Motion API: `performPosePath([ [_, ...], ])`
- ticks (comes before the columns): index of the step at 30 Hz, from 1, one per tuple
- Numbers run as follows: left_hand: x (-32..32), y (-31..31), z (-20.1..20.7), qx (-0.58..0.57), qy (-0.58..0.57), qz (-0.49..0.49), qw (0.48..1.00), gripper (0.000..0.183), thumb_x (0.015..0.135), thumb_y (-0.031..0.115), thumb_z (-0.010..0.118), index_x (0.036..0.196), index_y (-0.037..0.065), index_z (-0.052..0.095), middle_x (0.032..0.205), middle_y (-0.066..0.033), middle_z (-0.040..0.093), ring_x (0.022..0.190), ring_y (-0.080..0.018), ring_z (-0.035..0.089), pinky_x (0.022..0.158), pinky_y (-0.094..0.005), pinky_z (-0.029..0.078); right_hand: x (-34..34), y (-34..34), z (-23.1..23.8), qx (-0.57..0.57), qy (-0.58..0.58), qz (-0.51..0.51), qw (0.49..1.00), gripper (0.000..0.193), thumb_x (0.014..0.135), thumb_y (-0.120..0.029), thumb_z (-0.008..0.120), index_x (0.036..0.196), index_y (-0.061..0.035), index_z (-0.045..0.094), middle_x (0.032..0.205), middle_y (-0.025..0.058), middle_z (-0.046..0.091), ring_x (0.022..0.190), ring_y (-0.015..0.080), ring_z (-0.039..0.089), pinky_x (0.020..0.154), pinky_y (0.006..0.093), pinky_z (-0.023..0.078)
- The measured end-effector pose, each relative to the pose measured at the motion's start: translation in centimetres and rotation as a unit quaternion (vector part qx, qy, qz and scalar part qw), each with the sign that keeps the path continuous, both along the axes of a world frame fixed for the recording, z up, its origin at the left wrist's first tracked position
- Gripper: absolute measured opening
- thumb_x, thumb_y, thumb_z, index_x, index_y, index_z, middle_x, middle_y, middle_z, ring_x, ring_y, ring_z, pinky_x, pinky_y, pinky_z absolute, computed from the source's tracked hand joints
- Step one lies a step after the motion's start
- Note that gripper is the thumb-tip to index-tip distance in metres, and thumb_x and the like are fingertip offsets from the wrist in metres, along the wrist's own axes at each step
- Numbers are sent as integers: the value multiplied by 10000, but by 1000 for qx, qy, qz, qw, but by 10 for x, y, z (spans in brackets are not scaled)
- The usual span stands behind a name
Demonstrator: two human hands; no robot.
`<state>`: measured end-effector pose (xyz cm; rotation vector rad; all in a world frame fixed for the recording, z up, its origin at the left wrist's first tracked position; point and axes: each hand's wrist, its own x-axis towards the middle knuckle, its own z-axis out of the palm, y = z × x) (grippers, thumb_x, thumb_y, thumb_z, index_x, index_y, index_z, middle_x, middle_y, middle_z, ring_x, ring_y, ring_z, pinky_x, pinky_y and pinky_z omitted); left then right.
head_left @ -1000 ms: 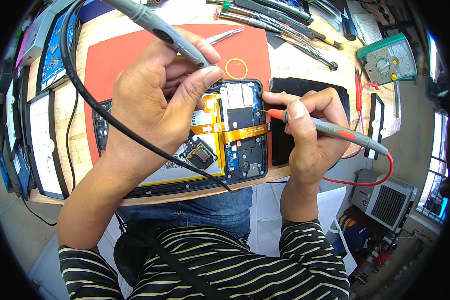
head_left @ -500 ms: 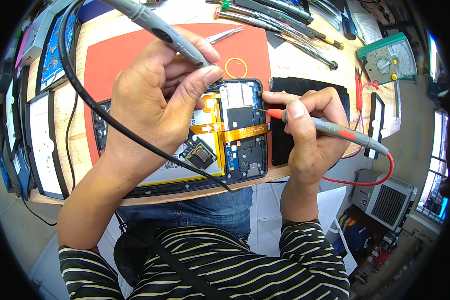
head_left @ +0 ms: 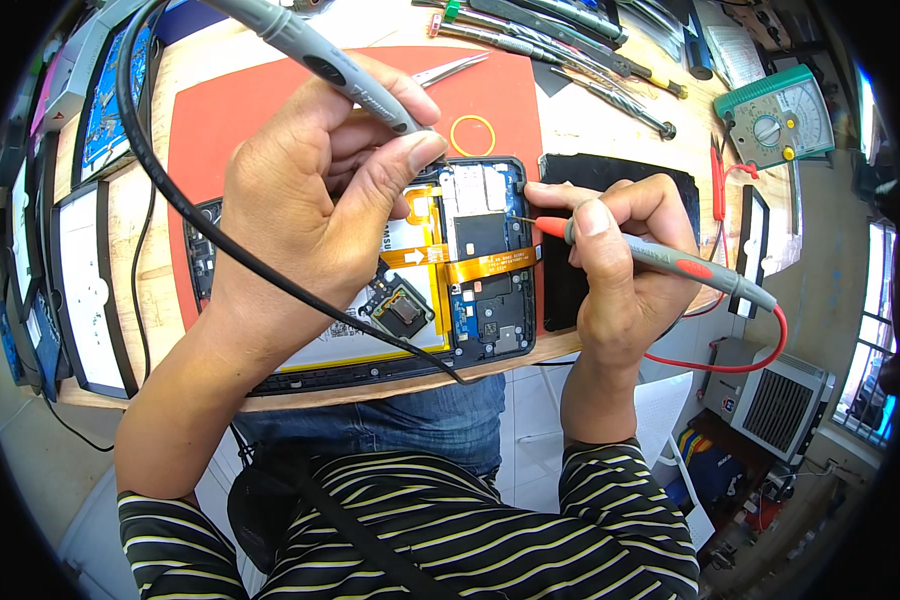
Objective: The person uses a multimeter to test electrical continuity on a disassembled tablet. They place the probes on various points of the motherboard and ribbon cables while holding the device steady.
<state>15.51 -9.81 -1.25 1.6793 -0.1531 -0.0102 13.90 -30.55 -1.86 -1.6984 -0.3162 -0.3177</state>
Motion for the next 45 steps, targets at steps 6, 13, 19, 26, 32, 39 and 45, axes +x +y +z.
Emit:
performPosePath([
  [6, 0, 0, 0, 1, -3, 0, 1000, 183, 957, 81, 623, 1120, 34, 555, 907, -67, 706, 652, -41, 567, 589, -163, 429, 1, 1, -1, 13, -1, 3, 1000, 154, 925, -49, 619, 826, 35, 536, 718, 82, 609, 758, 163, 670, 762, 331, 575],
  [13, 0, 0, 1, 5, -8, -3, 1000, 183, 957, 79, 623, 1121, 35, 555, 912, -70, 710, 650, -40, 568, 587, -162, 428, 0, 1, 1, -2, -4, -1, 1000, 152, 922, -39, 612, 816, 33, 530, 704, 69, 593, 719, 138, 647, 790, 360, 586],
  [19, 0, 0, -1, 0, 0, 1, 1000, 183, 959, 76, 619, 1125, 35, 555, 891, -57, 695, 653, -43, 567, 589, -167, 432, 1, 1, 0, 8, -6, 5, 1000, 168, 927, -57, 625, 821, 31, 529, 708, 67, 592, 739, 147, 657, 773, 345, 582],
  [26, 0, -1, -1, -9, -7, 2, 1000, 184, 954, 75, 628, 1120, 32, 560, 854, -41, 674, 656, -51, 576, 584, -169, 437, 0, 0, 0, 5, 5, 1, 1000, 173, 932, -67, 627, 835, 30, 522, 727, 71, 605, 763, 152, 668, 778, 335, 578],
  [32, 0, -1, 0, -2, -1, 2, 1000, 184, 954, 72, 623, 1121, 32, 556, 905, -69, 705, 654, -45, 570, 584, -163, 426, -1, 1, 1, 2, 9, 1, 1000, 173, 933, -66, 624, 834, 33, 522, 732, 75, 608, 758, 146, 663, 784, 342, 579],
  [39, 0, 0, 1, 7, -4, -2, 1000, 179, 956, 73, 620, 1119, 39, 553, 908, -63, 704, 655, -41, 571, 586, -163, 428, 0, 1, 1, 5, 3, -1, 1000, 179, 931, -74, 630, 833, 32, 523, 727, 80, 615, 754, 147, 665, 783, 341, 579],
  [45, 0, 0, 1, 13, -6, -5, 1000, 182, 958, 82, 621, 1121, 39, 553, 897, -55, 698, 656, -39, 570, 588, -163, 432, 0, 1, 1, 3, 1, 2, 1000, 186, 932, -78, 635, 830, 30, 523, 718, 74, 606, 758, 150, 666, 767, 328, 575],
])
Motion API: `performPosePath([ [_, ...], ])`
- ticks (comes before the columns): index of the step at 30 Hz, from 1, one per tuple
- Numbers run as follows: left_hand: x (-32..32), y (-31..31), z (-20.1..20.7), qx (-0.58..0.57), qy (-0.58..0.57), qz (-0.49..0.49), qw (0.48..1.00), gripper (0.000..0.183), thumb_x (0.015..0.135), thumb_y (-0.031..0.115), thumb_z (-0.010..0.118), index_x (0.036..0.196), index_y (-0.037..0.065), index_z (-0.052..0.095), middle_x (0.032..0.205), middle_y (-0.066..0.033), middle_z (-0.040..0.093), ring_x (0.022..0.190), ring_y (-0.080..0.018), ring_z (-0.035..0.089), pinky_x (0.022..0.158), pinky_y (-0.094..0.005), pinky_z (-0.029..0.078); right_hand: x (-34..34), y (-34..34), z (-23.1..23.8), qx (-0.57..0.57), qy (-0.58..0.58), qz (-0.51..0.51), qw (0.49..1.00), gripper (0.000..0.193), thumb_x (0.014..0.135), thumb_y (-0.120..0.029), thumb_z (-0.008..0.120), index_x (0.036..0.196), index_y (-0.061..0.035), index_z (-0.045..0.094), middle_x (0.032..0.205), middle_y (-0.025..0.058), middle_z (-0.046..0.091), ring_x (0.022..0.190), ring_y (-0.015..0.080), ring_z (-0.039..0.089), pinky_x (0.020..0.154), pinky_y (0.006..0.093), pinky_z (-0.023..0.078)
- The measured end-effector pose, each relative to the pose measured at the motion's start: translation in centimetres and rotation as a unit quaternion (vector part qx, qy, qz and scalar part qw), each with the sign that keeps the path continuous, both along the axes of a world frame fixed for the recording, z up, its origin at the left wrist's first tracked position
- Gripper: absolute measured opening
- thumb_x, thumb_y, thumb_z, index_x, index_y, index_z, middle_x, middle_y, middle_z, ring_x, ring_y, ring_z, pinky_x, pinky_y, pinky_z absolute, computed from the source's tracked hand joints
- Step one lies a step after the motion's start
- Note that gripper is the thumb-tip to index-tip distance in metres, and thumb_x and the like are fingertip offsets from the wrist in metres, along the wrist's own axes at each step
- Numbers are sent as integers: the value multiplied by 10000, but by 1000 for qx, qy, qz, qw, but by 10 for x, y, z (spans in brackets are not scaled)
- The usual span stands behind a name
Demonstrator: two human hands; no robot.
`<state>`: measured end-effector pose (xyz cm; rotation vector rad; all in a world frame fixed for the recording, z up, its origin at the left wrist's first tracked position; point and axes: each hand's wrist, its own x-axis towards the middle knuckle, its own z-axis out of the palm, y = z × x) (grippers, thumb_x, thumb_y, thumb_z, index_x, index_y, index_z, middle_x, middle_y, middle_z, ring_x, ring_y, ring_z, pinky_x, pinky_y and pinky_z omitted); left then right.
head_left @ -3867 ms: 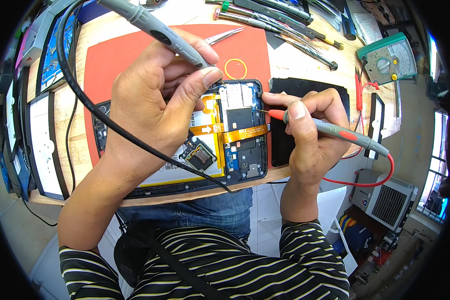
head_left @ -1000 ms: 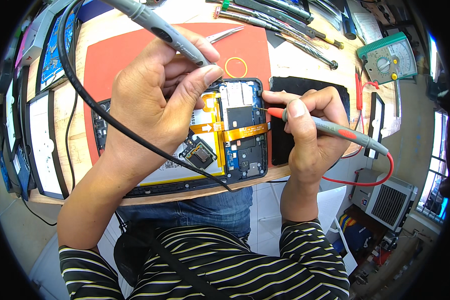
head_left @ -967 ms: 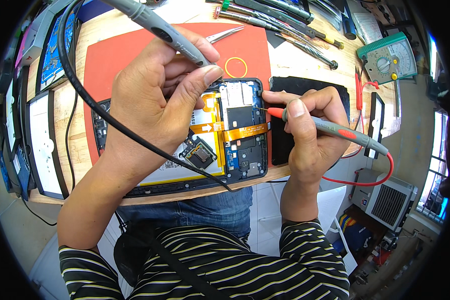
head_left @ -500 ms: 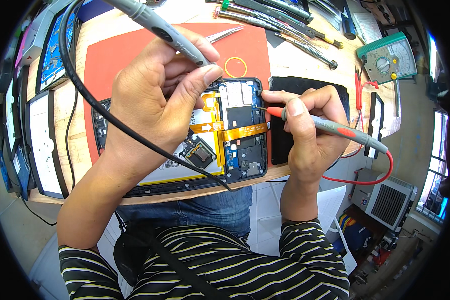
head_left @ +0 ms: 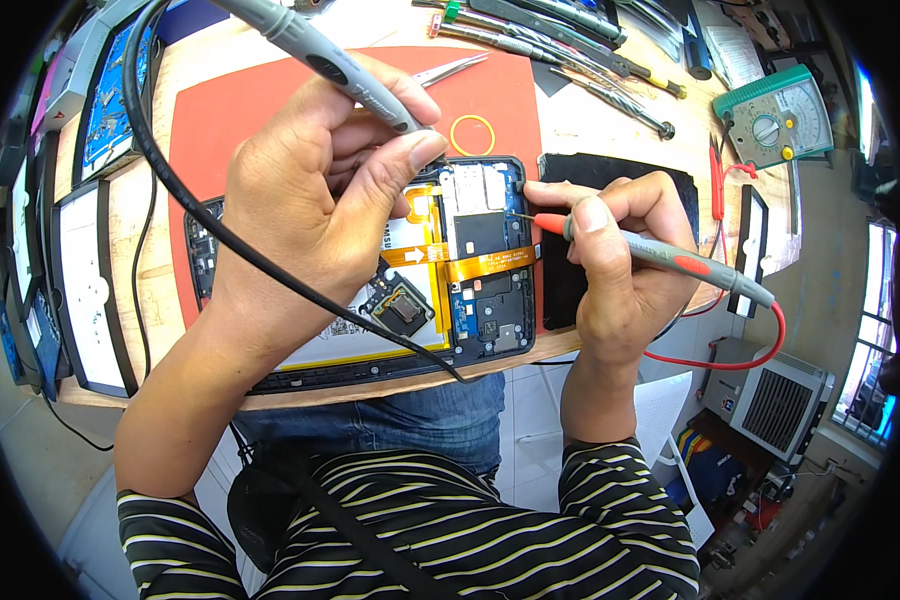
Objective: The person uses a multimeter to test electrical continuity on a disassembled tablet. They place the probes on various points of the motherboard and ribbon cables while holding the device steady.
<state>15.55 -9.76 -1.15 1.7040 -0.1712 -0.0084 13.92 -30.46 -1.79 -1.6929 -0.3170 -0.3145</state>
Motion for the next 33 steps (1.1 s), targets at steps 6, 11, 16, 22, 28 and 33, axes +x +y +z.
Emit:
performPosePath([
  [6, 0, -1, 0, -22, 9, 2, 1000, 180, 957, 82, 622, 1118, 38, 553, 906, -67, 709, 657, -40, 563, 589, -164, 426, -2, -1, 1, -4, 12, -5, 1000, 176, 930, -74, 635, 836, 30, 529, 738, 85, 630, 784, 163, 683, 755, 307, 569],
  [11, 0, -1, -1, -22, 5, 5, 1000, 179, 957, 75, 620, 1119, 34, 556, 908, -69, 704, 660, -43, 564, 592, -166, 428, 1, -1, -1, 6, -11, 7, 1000, 160, 928, -60, 632, 844, 31, 531, 741, 88, 633, 769, 157, 682, 747, 309, 573],
  [16, 0, -1, -1, -17, 5, 5, 1000, 184, 955, 75, 625, 1121, 32, 559, 869, -48, 681, 656, -48, 567, 584, -169, 430, -2, -1, 1, -5, 9, -12, 1000, 176, 937, -75, 629, 836, 22, 524, 738, 92, 632, 762, 163, 690, 708, 277, 568],
  [22, 0, -1, -2, -20, 4, 6, 1000, 182, 952, 74, 629, 1117, 32, 563, 855, -43, 670, 655, -50, 568, 583, -171, 435, 0, 0, -1, 4, -3, -8, 1000, 174, 937, -73, 630, 837, 25, 526, 736, 91, 631, 771, 165, 691, 706, 275, 566],
  [28, 0, -1, 0, -8, 6, 7, 1000, 185, 954, 79, 628, 1118, 27, 560, 856, -40, 675, 658, -44, 568, 583, -167, 435, -1, -2, 0, -5, 0, -6, 1000, 159, 929, -49, 621, 829, 28, 525, 730, 83, 622, 749, 153, 679, 738, 307, 580],
  [33, 0, -1, -1, -6, -3, 3, 1000, 191, 955, 91, 632, 1122, 31, 560, 858, -34, 675, 656, -34, 561, 579, -162, 430, 0, -1, -1, -1, -9, -1, 1000, 162, 929, -52, 622, 828, 28, 523, 719, 70, 608, 745, 146, 672, 739, 310, 582],
])
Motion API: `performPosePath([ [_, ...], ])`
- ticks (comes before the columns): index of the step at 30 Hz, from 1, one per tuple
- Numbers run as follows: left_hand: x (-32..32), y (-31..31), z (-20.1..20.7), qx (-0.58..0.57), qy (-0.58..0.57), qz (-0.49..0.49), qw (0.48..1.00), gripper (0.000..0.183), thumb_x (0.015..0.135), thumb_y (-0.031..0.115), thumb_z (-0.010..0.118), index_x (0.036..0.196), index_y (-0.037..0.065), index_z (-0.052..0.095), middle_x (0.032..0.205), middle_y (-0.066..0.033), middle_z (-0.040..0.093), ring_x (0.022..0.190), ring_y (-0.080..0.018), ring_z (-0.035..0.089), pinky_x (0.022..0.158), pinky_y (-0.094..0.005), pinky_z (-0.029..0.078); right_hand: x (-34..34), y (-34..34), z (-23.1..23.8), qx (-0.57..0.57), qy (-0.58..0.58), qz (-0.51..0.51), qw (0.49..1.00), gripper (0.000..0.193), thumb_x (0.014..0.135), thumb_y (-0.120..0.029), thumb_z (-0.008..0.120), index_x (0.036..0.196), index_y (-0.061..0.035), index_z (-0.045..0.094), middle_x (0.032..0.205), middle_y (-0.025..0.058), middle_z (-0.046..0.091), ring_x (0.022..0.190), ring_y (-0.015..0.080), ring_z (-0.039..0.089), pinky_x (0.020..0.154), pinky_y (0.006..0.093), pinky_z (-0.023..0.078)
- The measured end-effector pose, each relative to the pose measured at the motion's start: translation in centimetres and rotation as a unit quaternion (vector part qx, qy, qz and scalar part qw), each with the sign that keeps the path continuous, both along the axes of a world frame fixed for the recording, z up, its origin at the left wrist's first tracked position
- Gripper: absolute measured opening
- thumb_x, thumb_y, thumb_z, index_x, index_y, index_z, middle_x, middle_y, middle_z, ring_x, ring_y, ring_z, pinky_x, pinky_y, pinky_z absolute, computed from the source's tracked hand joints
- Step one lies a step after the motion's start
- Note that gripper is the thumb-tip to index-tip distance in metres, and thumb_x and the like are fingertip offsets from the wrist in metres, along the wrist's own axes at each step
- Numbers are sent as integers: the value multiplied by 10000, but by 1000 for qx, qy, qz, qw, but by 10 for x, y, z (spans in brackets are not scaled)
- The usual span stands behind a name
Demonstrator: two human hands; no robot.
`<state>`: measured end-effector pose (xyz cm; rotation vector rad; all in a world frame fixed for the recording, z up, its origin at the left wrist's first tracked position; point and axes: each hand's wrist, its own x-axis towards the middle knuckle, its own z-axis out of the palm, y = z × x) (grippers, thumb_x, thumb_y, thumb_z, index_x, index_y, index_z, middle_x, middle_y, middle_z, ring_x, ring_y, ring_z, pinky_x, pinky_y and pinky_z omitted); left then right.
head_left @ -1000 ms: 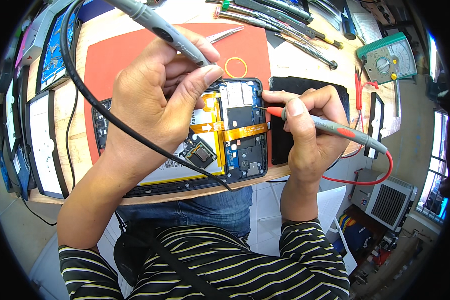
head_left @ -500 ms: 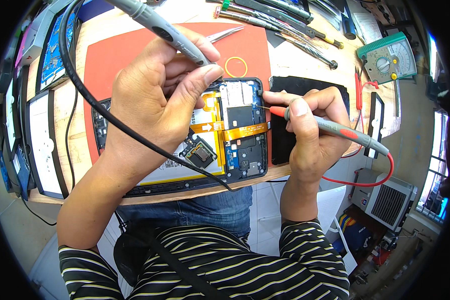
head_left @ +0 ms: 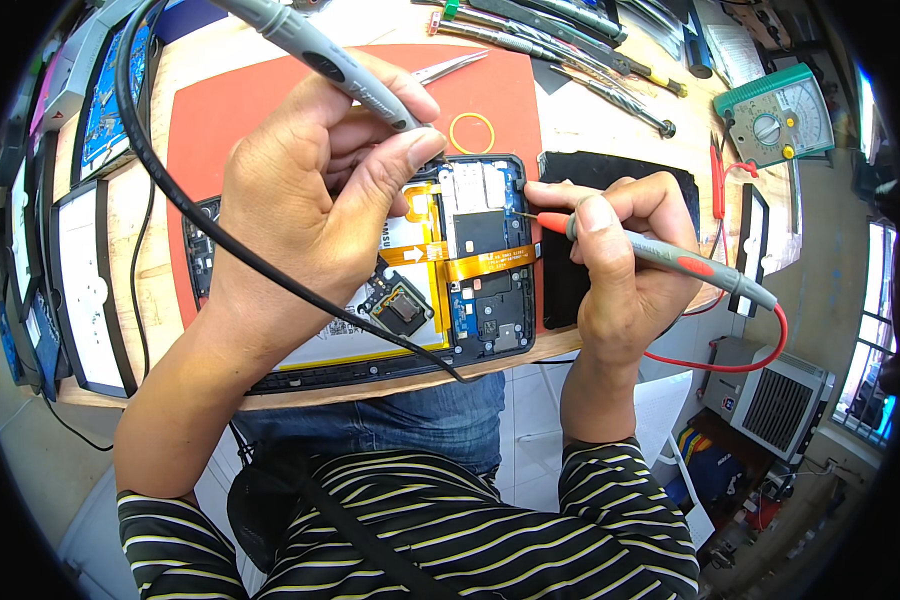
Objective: The person uses a multimeter to test electrical continuity on a disassembled tablet. They place the probes on various points of the motherboard and ribbon cables while holding the device steady.
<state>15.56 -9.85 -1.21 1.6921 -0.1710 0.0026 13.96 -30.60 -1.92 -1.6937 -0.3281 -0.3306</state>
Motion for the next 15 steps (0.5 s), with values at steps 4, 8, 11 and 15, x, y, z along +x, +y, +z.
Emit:
performPosePath([
  [4, 0, 1, 0, 1, 9, 1, 1000, 180, 952, 77, 630, 1113, 32, 562, 839, -28, 660, 654, -41, 564, 579, -165, 434, -1, 0, 1, -9, 10, -6, 1000, 166, 932, -62, 626, 833, 25, 524, 731, 81, 619, 768, 159, 682, 717, 290, 570],
  [8, 0, 0, -1, -5, 1, 2, 1000, 181, 954, 81, 629, 1113, 29, 561, 842, -32, 656, 655, -47, 566, 577, -170, 440, -1, 0, 0, -9, 8, -8, 1000, 168, 933, -63, 624, 833, 25, 523, 731, 80, 622, 766, 158, 681, 727, 299, 575],
  [11, 0, 0, -1, -2, 1, 3, 1000, 174, 954, 78, 628, 1107, 26, 564, 849, -34, 656, 654, -48, 566, 578, -171, 443, 0, 0, 0, -3, 5, -5, 1000, 161, 929, -50, 625, 834, 29, 522, 728, 81, 624, 741, 146, 673, 748, 321, 583],
  [15, 0, 0, 0, -6, 4, 4, 1000, 178, 953, 84, 632, 1107, 27, 564, 844, -29, 656, 657, -41, 563, 578, -167, 441, -1, 0, 1, 4, 11, -4, 1000, 155, 926, -46, 627, 838, 29, 523, 736, 83, 631, 750, 146, 678, 736, 304, 579],
])
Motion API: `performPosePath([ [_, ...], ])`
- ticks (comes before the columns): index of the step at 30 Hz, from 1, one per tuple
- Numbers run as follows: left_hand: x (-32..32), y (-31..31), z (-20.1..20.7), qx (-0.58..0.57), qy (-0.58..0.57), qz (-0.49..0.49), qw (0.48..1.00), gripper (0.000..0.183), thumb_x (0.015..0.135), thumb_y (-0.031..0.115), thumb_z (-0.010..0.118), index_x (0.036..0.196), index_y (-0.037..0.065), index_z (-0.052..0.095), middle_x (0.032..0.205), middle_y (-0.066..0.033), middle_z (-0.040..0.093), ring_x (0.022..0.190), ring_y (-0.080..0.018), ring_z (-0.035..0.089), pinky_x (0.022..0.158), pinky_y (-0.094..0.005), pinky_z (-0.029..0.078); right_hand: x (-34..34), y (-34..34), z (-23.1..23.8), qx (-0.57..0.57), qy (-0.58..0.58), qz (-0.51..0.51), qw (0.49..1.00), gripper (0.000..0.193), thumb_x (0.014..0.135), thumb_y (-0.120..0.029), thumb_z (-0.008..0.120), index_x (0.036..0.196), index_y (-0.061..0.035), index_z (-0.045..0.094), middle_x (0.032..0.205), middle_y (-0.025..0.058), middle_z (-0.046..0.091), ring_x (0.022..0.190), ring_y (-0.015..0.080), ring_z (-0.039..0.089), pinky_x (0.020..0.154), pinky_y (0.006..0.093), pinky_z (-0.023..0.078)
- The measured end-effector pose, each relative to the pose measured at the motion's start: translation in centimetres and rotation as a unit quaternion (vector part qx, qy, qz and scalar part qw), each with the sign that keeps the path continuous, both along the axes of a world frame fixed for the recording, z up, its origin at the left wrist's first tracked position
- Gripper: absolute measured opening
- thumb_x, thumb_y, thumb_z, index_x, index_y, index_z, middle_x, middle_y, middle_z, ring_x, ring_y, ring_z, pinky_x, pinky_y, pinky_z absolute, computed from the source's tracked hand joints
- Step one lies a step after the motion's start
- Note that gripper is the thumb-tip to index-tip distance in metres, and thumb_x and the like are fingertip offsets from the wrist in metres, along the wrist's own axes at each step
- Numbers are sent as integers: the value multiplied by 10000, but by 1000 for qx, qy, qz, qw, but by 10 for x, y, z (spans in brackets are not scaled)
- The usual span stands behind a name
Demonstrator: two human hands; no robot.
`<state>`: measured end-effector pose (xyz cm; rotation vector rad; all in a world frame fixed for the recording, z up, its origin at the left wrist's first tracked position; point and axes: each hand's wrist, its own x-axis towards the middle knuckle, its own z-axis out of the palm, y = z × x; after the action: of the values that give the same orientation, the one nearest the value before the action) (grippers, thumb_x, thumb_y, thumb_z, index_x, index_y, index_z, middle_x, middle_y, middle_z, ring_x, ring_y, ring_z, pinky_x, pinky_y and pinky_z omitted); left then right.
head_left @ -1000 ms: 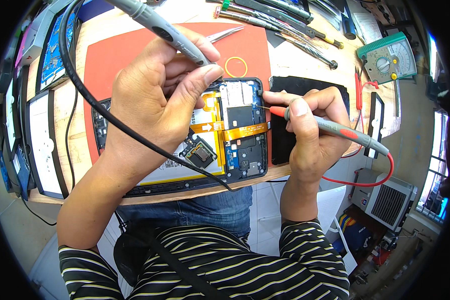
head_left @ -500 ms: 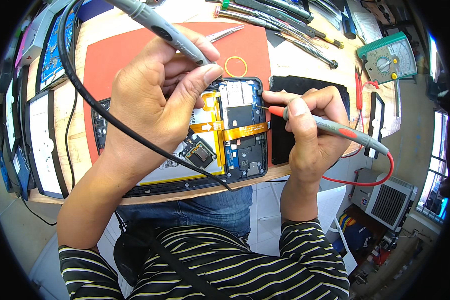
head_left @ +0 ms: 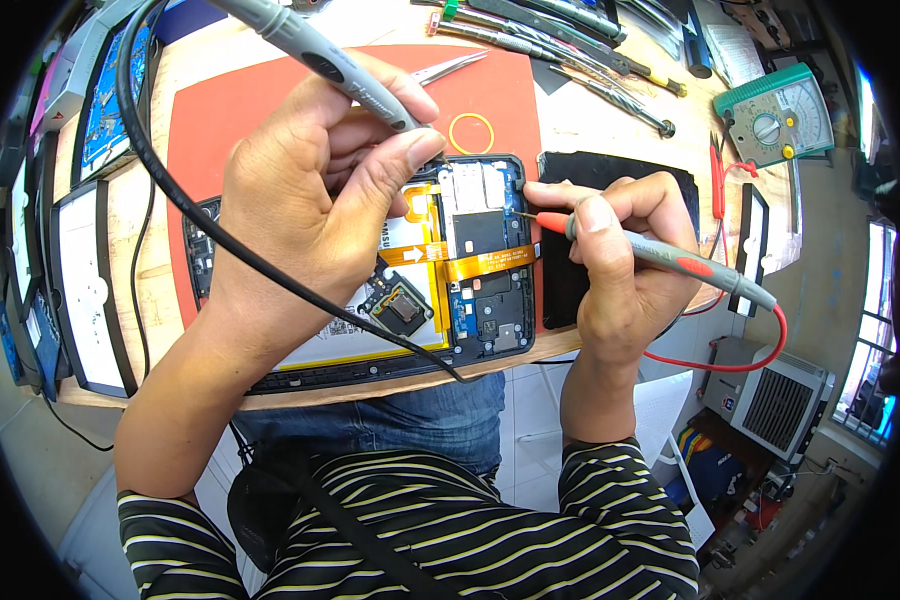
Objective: The person uses a multimeter to test electrical continuity on a disassembled tablet. They place the probes on various points of the motherboard and ribbon cables while holding the device steady.
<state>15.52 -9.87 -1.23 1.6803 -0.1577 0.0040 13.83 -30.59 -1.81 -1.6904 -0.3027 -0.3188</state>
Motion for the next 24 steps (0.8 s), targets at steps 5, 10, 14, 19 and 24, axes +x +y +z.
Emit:
performPosePath([
  [5, 1, 0, 0, 0, -3, -5, 1000, 175, 954, 65, 623, 1114, 28, 560, 841, -30, 648, 658, -45, 560, 583, -169, 444, 0, 1, 0, 0, 5, -3, 1000, 159, 925, -51, 631, 838, 27, 525, 744, 88, 638, 762, 151, 684, 720, 285, 569],
  [10, 1, 0, 0, 9, 1, -3, 1000, 181, 954, 64, 623, 1117, 27, 555, 838, -32, 642, 654, -51, 560, 584, -173, 448, 0, 0, 0, -2, 1, 1, 1000, 166, 927, -59, 633, 835, 26, 526, 743, 88, 637, 766, 158, 684, 725, 292, 568],
  [14, 0, 1, 1, 10, 4, -4, 1000, 190, 953, 61, 621, 1124, 26, 547, 866, -64, 670, 653, -53, 560, 587, -174, 451, -1, 1, 0, -7, 3, -3, 1000, 168, 927, -62, 635, 838, 33, 528, 751, 98, 640, 762, 160, 685, 726, 295, 571],
  [19, 1, 1, 0, 5, 8, -6, 1000, 192, 955, 62, 618, 1129, 27, 543, 878, -74, 679, 650, -54, 559, 587, -174, 452, 0, 1, 0, -8, -2, 0, 1000, 162, 927, -54, 630, 835, 33, 528, 752, 100, 639, 775, 169, 690, 723, 292, 569],
  [24, 1, 0, 0, 4, 4, -4, 1000, 185, 954, 72, 623, 1121, 31, 553, 835, -39, 649, 651, -53, 560, 584, -176, 451, 0, 0, 0, -9, -1, 2, 1000, 167, 929, -61, 631, 835, 29, 528, 749, 94, 635, 786, 170, 689, 724, 293, 567],
])
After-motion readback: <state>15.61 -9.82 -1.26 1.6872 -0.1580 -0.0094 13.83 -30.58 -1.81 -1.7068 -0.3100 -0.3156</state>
